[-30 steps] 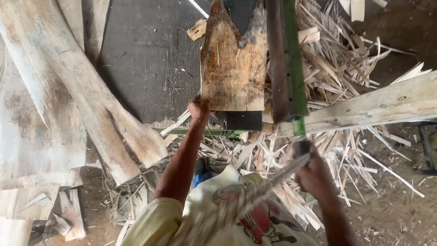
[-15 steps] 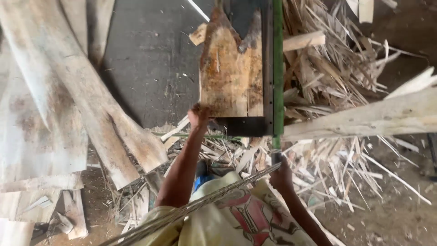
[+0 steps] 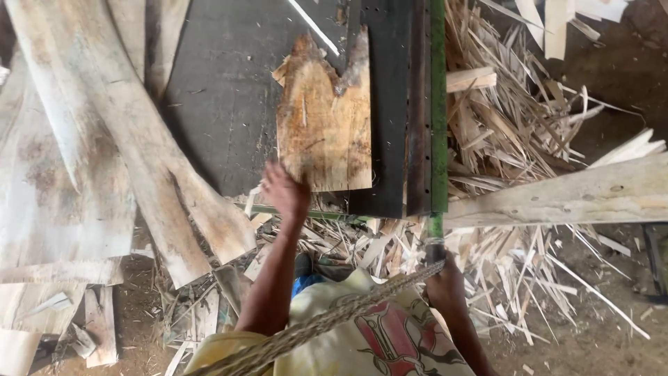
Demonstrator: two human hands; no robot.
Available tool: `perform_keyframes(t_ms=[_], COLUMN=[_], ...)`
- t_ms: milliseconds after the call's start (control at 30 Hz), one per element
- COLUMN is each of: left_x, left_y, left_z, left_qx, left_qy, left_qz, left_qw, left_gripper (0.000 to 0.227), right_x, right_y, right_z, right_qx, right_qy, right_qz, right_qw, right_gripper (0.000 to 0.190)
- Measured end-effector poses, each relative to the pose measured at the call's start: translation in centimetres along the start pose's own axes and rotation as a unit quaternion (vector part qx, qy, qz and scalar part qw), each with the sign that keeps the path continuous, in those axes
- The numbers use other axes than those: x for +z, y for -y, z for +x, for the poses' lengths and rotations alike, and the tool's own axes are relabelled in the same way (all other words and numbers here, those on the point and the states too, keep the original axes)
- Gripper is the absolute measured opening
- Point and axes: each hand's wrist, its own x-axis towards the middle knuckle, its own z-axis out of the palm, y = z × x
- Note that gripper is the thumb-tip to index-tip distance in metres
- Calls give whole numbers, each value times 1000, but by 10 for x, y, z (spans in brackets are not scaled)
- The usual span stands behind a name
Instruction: Cutting and trimming strips of tree bark using a large manual guillotine-style blade.
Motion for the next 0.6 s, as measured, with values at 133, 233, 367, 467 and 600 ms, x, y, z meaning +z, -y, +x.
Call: perform_keyframes(t_ms=[133,233,367,467,600], left_x=[35,40,8,138,146], left_y=[-68,-121,-169,-123,-118], left_z=[-23,-27,-27,-1,15], left_qx=[133,156,122,145,212], left_qy=[102,220,262,176,86], left_qz=[74,107,185,122,62], left_qw=[983,957,939,966,972], left_gripper=[91,98,91,53,40], right_x=[-5,-7,-4,-14,-22], right_y=[40,50,13,45,58], right_z=[-9,-12,-1,-10,-13], right_qx=[31,126,69,113,116], right_qy=[-4,2,-8,-6,-16], right_qz=[16,26,27,34,13], right_qw=[999,992,997,993,993], right_gripper=[43,43,39,39,43])
